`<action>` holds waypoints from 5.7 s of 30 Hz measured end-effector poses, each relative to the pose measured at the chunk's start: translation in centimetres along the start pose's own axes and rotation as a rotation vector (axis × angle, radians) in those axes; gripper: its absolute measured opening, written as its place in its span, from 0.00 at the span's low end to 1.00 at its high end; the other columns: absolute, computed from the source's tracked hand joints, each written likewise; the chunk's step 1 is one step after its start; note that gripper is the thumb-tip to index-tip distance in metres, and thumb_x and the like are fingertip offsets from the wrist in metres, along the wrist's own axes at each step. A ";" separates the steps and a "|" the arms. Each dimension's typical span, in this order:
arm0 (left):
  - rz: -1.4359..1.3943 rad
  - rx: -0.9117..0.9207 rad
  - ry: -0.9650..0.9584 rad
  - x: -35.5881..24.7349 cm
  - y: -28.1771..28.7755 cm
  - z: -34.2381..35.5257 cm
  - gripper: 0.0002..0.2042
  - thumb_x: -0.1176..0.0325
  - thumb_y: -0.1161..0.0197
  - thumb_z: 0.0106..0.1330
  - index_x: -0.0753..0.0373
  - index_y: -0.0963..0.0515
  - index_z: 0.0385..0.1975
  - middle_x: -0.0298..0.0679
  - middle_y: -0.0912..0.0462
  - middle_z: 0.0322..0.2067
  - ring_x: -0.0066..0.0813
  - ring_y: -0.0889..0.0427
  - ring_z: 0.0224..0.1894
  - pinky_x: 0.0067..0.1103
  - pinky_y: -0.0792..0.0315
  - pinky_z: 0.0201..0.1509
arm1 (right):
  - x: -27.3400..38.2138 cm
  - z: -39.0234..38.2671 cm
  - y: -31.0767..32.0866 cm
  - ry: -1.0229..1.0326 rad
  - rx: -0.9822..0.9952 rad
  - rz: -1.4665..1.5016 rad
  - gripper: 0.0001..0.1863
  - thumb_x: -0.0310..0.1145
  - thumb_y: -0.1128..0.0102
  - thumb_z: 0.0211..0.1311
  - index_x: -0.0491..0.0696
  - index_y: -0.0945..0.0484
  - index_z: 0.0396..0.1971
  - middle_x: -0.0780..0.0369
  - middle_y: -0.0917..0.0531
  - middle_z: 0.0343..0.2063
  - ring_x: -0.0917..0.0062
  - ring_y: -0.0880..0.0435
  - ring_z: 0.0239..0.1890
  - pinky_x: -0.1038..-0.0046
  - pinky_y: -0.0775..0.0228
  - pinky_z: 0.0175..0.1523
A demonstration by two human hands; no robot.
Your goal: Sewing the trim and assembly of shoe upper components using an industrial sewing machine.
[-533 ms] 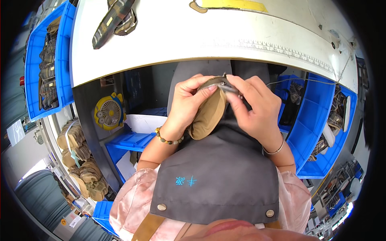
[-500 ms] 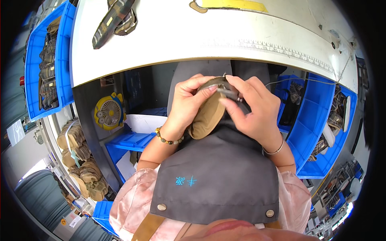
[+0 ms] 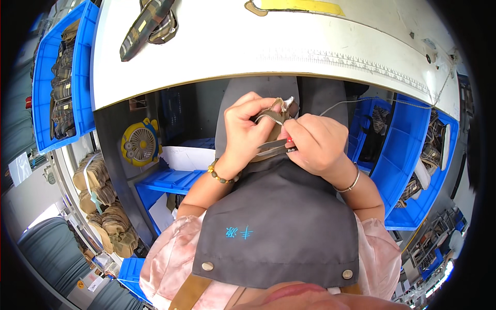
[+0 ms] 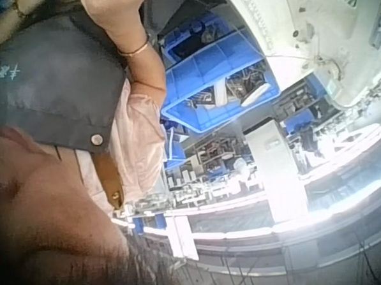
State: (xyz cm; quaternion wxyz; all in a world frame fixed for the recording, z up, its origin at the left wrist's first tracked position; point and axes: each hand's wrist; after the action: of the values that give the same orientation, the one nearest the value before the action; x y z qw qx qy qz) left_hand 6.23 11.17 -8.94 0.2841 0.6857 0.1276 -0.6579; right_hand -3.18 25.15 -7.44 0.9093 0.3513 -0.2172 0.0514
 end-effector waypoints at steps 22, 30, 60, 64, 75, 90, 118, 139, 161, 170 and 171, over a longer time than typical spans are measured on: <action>0.812 0.698 -0.491 -8.7 7.5 12.0 0.09 0.73 0.32 0.53 0.59 0.15 0.34 0.38 0.18 0.28 0.43 0.21 0.33 0.32 0.26 0.40 | -15.6 8.0 8.6 0.119 0.038 -0.654 0.13 0.37 0.32 0.55 0.46 0.18 0.38 0.64 0.18 0.31 0.70 0.17 0.34 0.68 0.27 0.38; 0.781 0.912 -0.645 -9.1 3.2 24.9 0.09 0.77 0.30 0.43 0.62 0.14 0.27 0.37 0.15 0.27 0.37 0.19 0.31 0.27 0.25 0.36 | -14.8 12.8 1.6 0.597 0.095 -0.339 0.09 0.32 0.38 0.50 0.50 0.20 0.33 0.70 0.26 0.22 0.81 0.23 0.21 0.77 0.33 0.26; 1.010 0.372 -1.025 -8.9 5.8 21.2 0.10 0.81 0.34 0.39 0.55 0.23 0.19 0.24 0.20 0.29 0.26 0.20 0.43 0.39 0.34 0.64 | -15.5 14.2 -0.9 0.501 -0.093 -0.263 0.11 0.31 0.37 0.45 0.49 0.19 0.32 0.72 0.28 0.18 0.85 0.27 0.17 0.81 0.37 0.21; 1.024 0.403 -1.058 -8.6 4.7 21.6 0.07 0.76 0.33 0.41 0.55 0.22 0.19 0.24 0.20 0.29 0.26 0.20 0.42 0.41 0.35 0.65 | -16.0 13.6 -1.7 0.504 -0.099 -0.279 0.09 0.31 0.38 0.45 0.48 0.18 0.29 0.71 0.28 0.18 0.84 0.27 0.17 0.80 0.37 0.21; 1.186 0.284 -1.012 -5.3 3.2 21.5 0.12 0.69 0.36 0.52 0.57 0.17 0.37 0.29 0.18 0.44 0.29 0.23 0.56 0.44 0.37 0.68 | -16.8 13.0 -1.8 0.415 0.293 -0.231 0.05 0.31 0.39 0.48 0.46 0.21 0.23 0.63 0.23 0.17 0.74 0.18 0.19 0.70 0.27 0.24; 0.988 0.341 -1.032 -4.2 2.9 22.6 0.12 0.71 0.34 0.47 0.61 0.15 0.33 0.32 0.15 0.40 0.34 0.19 0.50 0.25 0.20 0.48 | -16.4 13.1 -1.4 0.398 0.260 -0.241 0.06 0.31 0.38 0.49 0.44 0.22 0.21 0.63 0.25 0.15 0.74 0.20 0.16 0.70 0.29 0.21; 0.831 0.120 -1.244 -1.9 2.7 28.2 0.17 0.80 0.31 0.38 0.56 0.13 0.31 0.33 0.13 0.30 0.32 0.15 0.27 0.22 0.24 0.29 | -18.4 14.4 -1.1 0.280 0.226 -0.357 0.02 0.28 0.38 0.49 0.47 0.20 0.21 0.61 0.22 0.17 0.70 0.17 0.21 0.67 0.27 0.26; 1.109 0.498 -0.904 -6.7 3.6 23.2 0.17 0.69 0.31 0.53 0.54 0.18 0.44 0.30 0.19 0.44 0.33 0.20 0.49 0.26 0.23 0.46 | -18.1 14.6 0.5 0.219 0.386 -0.284 0.02 0.28 0.39 0.53 0.47 0.21 0.25 0.62 0.21 0.21 0.70 0.15 0.26 0.68 0.25 0.29; 0.964 0.493 -0.860 -5.5 3.2 23.3 0.11 0.71 0.30 0.48 0.58 0.18 0.34 0.31 0.22 0.37 0.33 0.23 0.40 0.26 0.25 0.42 | -17.8 14.1 0.8 0.320 0.402 -0.198 0.03 0.29 0.39 0.52 0.47 0.22 0.26 0.64 0.21 0.21 0.72 0.16 0.24 0.69 0.26 0.27; 0.716 0.443 -0.743 -5.0 3.0 23.8 0.11 0.73 0.29 0.51 0.60 0.24 0.31 0.35 0.21 0.32 0.40 0.24 0.39 0.29 0.28 0.43 | -18.1 14.2 0.1 0.383 0.222 -0.260 0.05 0.32 0.37 0.50 0.49 0.22 0.27 0.67 0.23 0.17 0.76 0.19 0.20 0.73 0.30 0.23; 0.715 0.442 -0.744 -5.0 2.9 23.8 0.11 0.73 0.29 0.51 0.60 0.24 0.31 0.35 0.21 0.32 0.40 0.24 0.39 0.29 0.28 0.43 | -18.2 14.4 0.0 0.412 0.165 -0.293 0.05 0.32 0.37 0.49 0.50 0.23 0.26 0.68 0.23 0.17 0.77 0.20 0.20 0.73 0.31 0.23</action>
State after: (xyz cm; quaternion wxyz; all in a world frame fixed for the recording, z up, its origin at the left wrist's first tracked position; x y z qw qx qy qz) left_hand -12.38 -3.46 -2.77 0.3650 0.4513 -0.3625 -0.7292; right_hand -24.69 16.76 -5.78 0.9002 0.4343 0.0307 0.0071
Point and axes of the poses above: each hand's wrist, its own z-axis towards the middle knuckle, its own y-axis out of the back of the hand, x = y × z
